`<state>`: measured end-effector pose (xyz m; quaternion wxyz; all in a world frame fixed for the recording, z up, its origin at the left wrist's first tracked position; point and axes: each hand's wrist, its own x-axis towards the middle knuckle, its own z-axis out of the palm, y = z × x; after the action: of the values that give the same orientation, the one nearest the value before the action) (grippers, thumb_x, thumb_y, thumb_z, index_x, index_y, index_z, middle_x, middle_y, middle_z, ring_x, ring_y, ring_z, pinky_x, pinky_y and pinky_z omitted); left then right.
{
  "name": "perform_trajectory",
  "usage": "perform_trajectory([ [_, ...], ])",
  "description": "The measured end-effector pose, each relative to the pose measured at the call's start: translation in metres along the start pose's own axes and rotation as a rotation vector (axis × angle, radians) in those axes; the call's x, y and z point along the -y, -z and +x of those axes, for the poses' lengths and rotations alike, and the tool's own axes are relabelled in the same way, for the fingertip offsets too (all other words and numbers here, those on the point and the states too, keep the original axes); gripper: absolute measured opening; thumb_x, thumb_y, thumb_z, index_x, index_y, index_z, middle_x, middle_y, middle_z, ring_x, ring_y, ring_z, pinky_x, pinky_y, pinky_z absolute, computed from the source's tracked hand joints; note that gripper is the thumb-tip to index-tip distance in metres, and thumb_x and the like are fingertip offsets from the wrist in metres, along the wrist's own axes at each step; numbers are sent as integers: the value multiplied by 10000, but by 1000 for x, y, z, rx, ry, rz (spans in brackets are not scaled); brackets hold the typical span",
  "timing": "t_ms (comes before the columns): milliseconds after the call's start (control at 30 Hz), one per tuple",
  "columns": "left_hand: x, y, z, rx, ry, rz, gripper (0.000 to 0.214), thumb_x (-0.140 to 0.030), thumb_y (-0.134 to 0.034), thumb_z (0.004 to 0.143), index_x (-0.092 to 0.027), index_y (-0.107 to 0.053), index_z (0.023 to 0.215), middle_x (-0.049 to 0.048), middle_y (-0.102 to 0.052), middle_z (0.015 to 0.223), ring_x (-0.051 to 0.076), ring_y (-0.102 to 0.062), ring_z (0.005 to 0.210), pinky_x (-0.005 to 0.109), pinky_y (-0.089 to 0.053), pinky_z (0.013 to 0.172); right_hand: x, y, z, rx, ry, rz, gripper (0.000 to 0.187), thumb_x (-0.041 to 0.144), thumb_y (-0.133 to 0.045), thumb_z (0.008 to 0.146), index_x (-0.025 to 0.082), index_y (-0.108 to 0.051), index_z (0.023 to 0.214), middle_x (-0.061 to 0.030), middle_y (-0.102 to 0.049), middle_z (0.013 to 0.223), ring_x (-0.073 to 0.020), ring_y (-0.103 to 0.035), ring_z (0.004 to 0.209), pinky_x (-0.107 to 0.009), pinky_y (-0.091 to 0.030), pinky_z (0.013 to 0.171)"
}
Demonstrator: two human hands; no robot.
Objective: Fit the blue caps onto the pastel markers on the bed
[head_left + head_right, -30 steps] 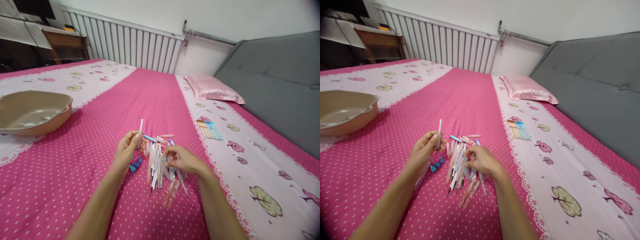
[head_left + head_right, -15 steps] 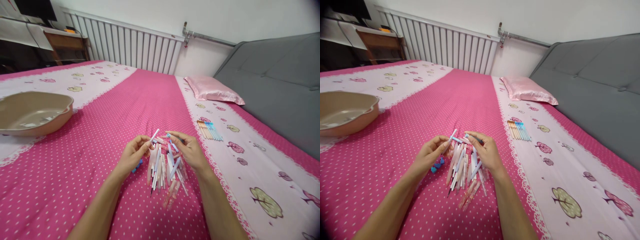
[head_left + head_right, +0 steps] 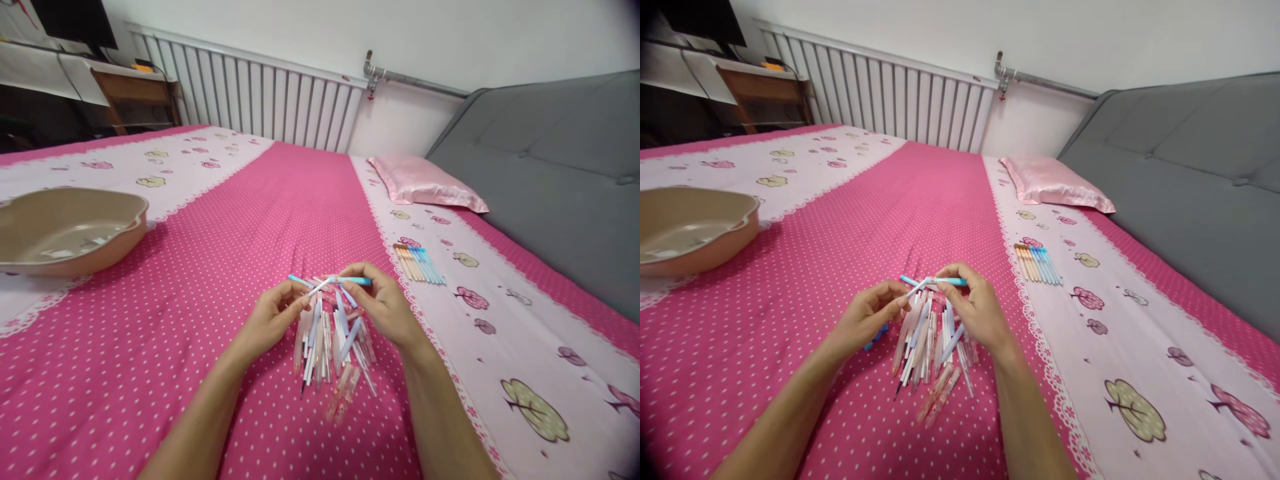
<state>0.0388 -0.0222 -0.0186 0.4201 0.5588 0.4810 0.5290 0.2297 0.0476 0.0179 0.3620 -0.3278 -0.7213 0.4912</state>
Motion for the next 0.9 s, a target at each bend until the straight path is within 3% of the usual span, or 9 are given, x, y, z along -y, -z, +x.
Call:
perform_trajectory([
  [233,2,0,-1,15,27,58,354,-490,-583,821,-148,-616,907,34,-597,757,132,-528,669,243,-392,600,2,0,0,-10,23,-38,226,370,-631,819,216,-582,977,-32,-589,907,-138,-569,730,-250,-514,559],
  [433,3,-1,-1,4,9,174,331,-458,-578,836,-143,-637,917,31,-604,745,126,-501,651,239,-362,587,-1,-2,-2,-24,27,-53,223,391,-551,873,235,-503,1025,10,-536,813,-125,-541,685,-240,-481,554],
  [600,3,-1,-2,18,28,127,339,-470,-569,838,-150,-626,934,35,-610,766,138,-535,680,248,-386,606,1,-8,-1,12,32,-9,172,366,-585,855,202,-564,900,-3,-567,816,-130,-557,729,-248,-484,613],
  [900,-2,-3,-4,64,27,61,299,-439,-529,868,-157,-604,932,39,-621,767,131,-553,669,245,-421,604,0,-11,1,6,0,69,230,404,-615,832,187,-639,905,-27,-626,842,-149,-588,766,-268,-501,647],
])
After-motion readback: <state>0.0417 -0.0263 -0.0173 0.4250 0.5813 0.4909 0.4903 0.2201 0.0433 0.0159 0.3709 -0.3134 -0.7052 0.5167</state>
